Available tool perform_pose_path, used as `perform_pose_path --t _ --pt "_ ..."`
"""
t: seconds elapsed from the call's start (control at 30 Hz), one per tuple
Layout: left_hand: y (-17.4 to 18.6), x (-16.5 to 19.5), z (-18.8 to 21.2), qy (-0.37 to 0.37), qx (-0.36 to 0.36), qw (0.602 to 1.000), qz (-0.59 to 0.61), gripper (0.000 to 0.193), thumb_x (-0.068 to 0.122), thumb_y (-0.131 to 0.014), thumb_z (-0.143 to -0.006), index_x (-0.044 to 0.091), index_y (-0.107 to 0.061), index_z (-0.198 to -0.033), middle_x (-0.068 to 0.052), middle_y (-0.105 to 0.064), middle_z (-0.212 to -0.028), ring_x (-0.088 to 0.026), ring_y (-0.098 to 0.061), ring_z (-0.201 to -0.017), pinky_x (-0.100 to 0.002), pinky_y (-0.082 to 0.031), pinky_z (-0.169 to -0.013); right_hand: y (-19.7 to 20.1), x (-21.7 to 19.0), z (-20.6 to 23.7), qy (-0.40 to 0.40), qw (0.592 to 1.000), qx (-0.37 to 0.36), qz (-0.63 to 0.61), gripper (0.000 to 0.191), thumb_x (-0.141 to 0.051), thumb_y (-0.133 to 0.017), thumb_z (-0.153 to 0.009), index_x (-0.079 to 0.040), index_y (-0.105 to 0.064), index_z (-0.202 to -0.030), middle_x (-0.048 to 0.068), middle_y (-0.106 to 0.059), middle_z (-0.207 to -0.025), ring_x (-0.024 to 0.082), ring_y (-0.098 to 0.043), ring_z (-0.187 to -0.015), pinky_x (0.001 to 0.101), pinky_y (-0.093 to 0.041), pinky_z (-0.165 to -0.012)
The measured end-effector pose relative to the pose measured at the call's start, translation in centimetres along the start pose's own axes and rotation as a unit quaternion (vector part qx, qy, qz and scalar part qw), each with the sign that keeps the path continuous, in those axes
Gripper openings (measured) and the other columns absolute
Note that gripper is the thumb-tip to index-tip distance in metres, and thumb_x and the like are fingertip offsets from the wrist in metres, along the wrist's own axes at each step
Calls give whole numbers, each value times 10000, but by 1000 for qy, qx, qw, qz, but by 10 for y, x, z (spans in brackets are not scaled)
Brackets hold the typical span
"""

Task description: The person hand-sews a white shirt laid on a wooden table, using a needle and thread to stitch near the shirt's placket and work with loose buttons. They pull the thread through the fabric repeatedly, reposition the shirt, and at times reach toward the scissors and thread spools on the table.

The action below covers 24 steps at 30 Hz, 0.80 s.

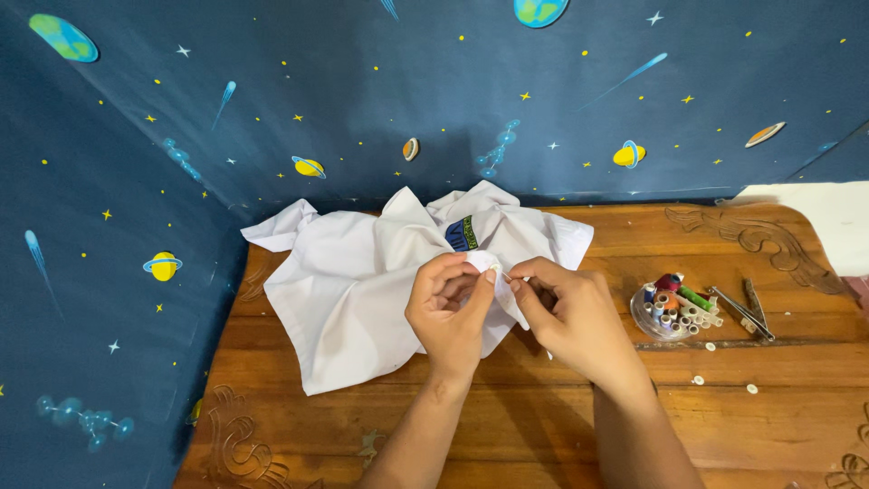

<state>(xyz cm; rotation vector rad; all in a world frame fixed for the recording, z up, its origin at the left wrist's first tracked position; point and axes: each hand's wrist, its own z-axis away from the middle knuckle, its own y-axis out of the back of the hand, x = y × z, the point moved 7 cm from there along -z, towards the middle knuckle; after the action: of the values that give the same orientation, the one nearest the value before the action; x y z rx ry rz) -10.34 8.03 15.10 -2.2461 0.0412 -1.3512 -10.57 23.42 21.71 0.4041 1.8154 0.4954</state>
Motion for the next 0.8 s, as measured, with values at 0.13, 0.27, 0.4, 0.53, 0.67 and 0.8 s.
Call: perform_pose_path --t 0.13,0.27,0.4,0.53,0.67,0.8 --pt "-2 4 3 -30 -12 999 -16 317 -77 -776 -876 -13 -630 -1150 -95 -732 -1009 -127 -717 -927 -269 -604 -827 0 -3 3 -5 999 22 24 107 -120 -690 -890 -67 -750 -962 101 -648 -550 172 -570 -404 322 -431 -429" --pt "-7 13 12 -102 -18 990 -98 247 -84 -774 -884 -20 -652 -1089 -93 -744 -989 -129 -733 -899 -268 -617 -821 1 -19 10 91 991 71 70 102 -97 -697 -884 -57 -727 -973 134 -691 -677 249 -648 -505 340 -495 -489" --pt "-9 17 17 -154 9 977 -146 232 -87 -785 -863 -26 -661 -1050 -91 -751 -946 -132 -746 -857 -263 -631 -794 -1 -20 12 93 987 98 87 94 -93 -708 -889 -44 -723 -968 145 -682 -682 265 -673 -540 355 -514 -514" --pt "-8 21 18 -153 20 977 -148 237 -89 -798 -858 -24 -666 -1044 -90 -754 -939 -136 -754 -843 -261 -630 -780 -1 -17 13 72 990 97 68 111 -90 -705 -881 -32 -725 -974 145 -699 -717 261 -688 -566 347 -523 -532" --pt "-10 31 15 -142 7 978 -151 211 -68 -788 -861 -14 -680 -1033 -88 -758 -956 -139 -757 -844 -260 -637 -759 4 -25 14 125 983 111 72 114 -65 -695 -881 -26 -703 -988 139 -714 -833 264 -703 -659 340 -532 -564" --pt "-14 52 14 -159 -38 948 -272 153 -42 -725 -911 22 -747 -1048 -80 -772 -924 -160 -769 -786 -263 -607 -711 4 -22 11 118 986 82 82 107 -11 -678 -888 -30 -699 -991 135 -684 -865 304 -645 -616 380 -493 -543"
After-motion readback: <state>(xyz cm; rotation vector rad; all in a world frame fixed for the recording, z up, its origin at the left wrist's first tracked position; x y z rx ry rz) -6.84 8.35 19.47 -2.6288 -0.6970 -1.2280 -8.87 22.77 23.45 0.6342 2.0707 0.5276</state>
